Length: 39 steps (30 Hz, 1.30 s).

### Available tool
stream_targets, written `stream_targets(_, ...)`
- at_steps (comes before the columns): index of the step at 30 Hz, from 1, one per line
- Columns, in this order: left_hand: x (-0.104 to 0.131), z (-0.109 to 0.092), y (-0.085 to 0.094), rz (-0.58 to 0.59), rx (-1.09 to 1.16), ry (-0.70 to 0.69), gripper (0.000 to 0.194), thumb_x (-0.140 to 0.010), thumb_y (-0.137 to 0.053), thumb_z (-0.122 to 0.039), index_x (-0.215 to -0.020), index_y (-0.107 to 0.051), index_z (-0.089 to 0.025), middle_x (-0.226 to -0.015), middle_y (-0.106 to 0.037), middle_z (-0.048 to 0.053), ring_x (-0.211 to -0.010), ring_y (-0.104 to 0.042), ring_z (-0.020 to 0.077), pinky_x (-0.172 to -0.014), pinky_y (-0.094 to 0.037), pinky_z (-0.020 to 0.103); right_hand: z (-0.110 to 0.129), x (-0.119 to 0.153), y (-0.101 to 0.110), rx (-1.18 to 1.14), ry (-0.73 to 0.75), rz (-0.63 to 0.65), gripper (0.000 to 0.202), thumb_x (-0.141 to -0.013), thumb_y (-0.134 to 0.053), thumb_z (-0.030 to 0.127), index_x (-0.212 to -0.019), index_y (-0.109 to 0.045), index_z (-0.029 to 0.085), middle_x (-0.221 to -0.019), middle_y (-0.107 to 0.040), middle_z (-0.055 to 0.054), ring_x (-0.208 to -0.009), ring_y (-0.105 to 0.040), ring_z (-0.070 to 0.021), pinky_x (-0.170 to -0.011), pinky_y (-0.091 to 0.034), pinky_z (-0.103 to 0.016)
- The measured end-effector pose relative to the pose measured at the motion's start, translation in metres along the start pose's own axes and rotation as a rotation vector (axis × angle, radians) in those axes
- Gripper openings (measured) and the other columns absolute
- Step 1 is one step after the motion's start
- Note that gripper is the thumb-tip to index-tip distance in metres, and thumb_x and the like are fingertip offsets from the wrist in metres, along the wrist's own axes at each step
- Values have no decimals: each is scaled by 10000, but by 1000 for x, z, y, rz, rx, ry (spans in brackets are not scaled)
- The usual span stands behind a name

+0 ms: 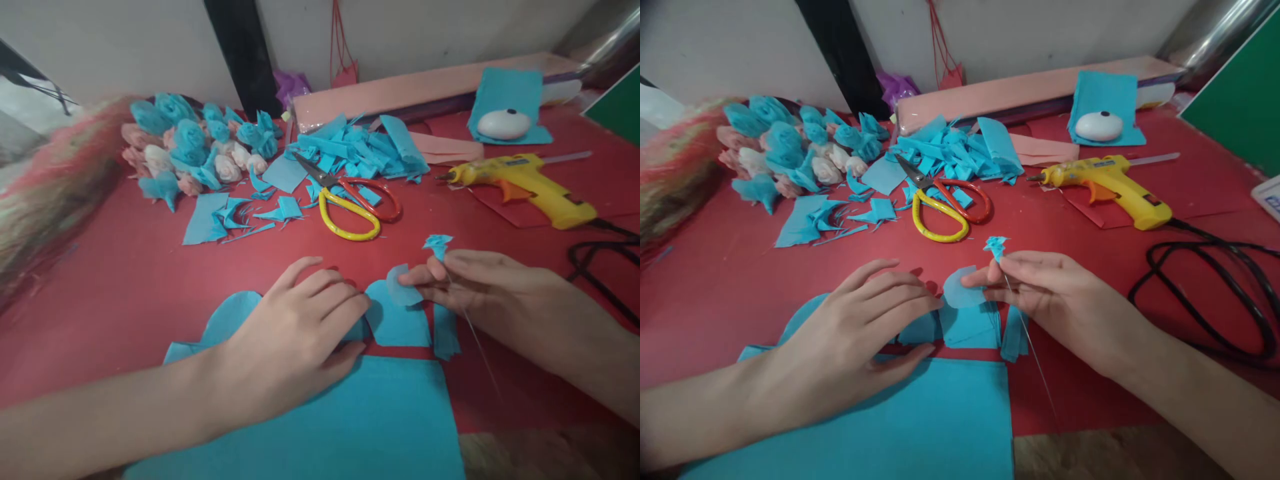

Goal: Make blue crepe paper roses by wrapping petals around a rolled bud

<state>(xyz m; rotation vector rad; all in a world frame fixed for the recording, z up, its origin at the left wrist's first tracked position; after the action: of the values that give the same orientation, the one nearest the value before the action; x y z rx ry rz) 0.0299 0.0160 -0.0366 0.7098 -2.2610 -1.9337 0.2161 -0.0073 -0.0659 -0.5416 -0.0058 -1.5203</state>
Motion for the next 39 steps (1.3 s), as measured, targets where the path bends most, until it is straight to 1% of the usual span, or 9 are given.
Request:
stream_targets(6,-1,0,0,7,31,7,245,-880,-540,-268,-1079,-569,-128,-1048,-658,65,-1000,-573,214,-992,-351,384,-2,1,0,-29,-42,24,187,-808,-605,324,-721,-744,235,-866,-752,-33,-871,-689,-202,-880,-537,-395)
stream_targets(9,1,4,15,32,84,39,252,-888,-520,-253,-1119,-530,-151,-1091,-626,45,-1019,-541,191,-1016,-317,354,-1,2,-2,-70,-49,70,175,-798,-629,329,-729,-754,227,-862,-758,-39,-849,-694,-201,-821,-562,-361)
stream_targets(12,11,13,37,34,73,96,101,-885,-495,-175,-956,-559,-206,-920,-632,-10,-859,-536,152,-931,-341,318,-1,1,-3,-130,-31,136,142,-787,-663,348,-740,-761,257,-864,-764,2,-841,-703,-182,-770,-582,-298)
stream_targets(16,39,22,52,96,82,141,167,-855,-467,-95,-893,-543,-239,-850,-620,-41,-815,-525,129,-794,-375,240,-3,0,0,-118,18,155,101,-759,-701,364,-773,-768,289,-880,-769,35,-909,-698,-174,-819,-571,-248)
stream_targets(19,57,19,47,202,72,157,169,-872,-488,-127,-966,-533,-260,-899,-637,-40,-825,-566,130,-772,-388,236,-4,0,3,-83,35,119,119,-765,-687,362,-733,-769,282,-870,-772,8,-946,-690,-209,-860,-558,-294)
stream_targets(23,67,12,33,209,11,234,172,-899,-506,-199,-1061,-504,-258,-982,-652,-10,-885,-586,177,-807,-391,300,-5,-1,4,-104,68,125,127,-801,-658,277,-741,-768,257,-839,-778,11,-898,-704,-176,-819,-567,-233)
stream_targets(28,68,11,19,197,61,300,143,-894,-498,-170,-1020,-528,-231,-960,-650,6,-875,-570,208,-809,-373,348,-5,-3,3,-133,76,156,119,-796,-673,266,-732,-767,229,-821,-779,12,-870,-710,-144,-805,-558,-181)
stream_targets(34,65,14,17,207,145,310,140,-908,-435,-142,-913,-554,-216,-858,-624,-8,-798,-552,178,-777,-353,327,-4,-4,1,-111,59,136,126,-789,-680,299,-751,-767,216,-847,-778,-3,-885,-706,-155,-793,-565,-198)
stream_targets(39,65,14,18,207,140,297,134,-863,-491,-111,-851,-569,-219,-867,-629,-15,-816,-546,187,-762,-340,336,-4,-4,2,-111,54,120,145,-787,-669,304,-724,-762,212,-838,-779,-14,-903,-701,-177,-805,-569,-242)
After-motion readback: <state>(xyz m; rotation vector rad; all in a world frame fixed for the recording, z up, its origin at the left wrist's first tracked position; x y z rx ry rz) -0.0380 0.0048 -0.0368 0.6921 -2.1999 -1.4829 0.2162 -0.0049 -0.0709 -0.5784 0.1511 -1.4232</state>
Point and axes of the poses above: each hand's wrist, its own x-axis away from the middle knuckle, its own y-axis out of the back of the hand, z = x × y, the point moved 4 cm from there along -x, towards the middle knuckle
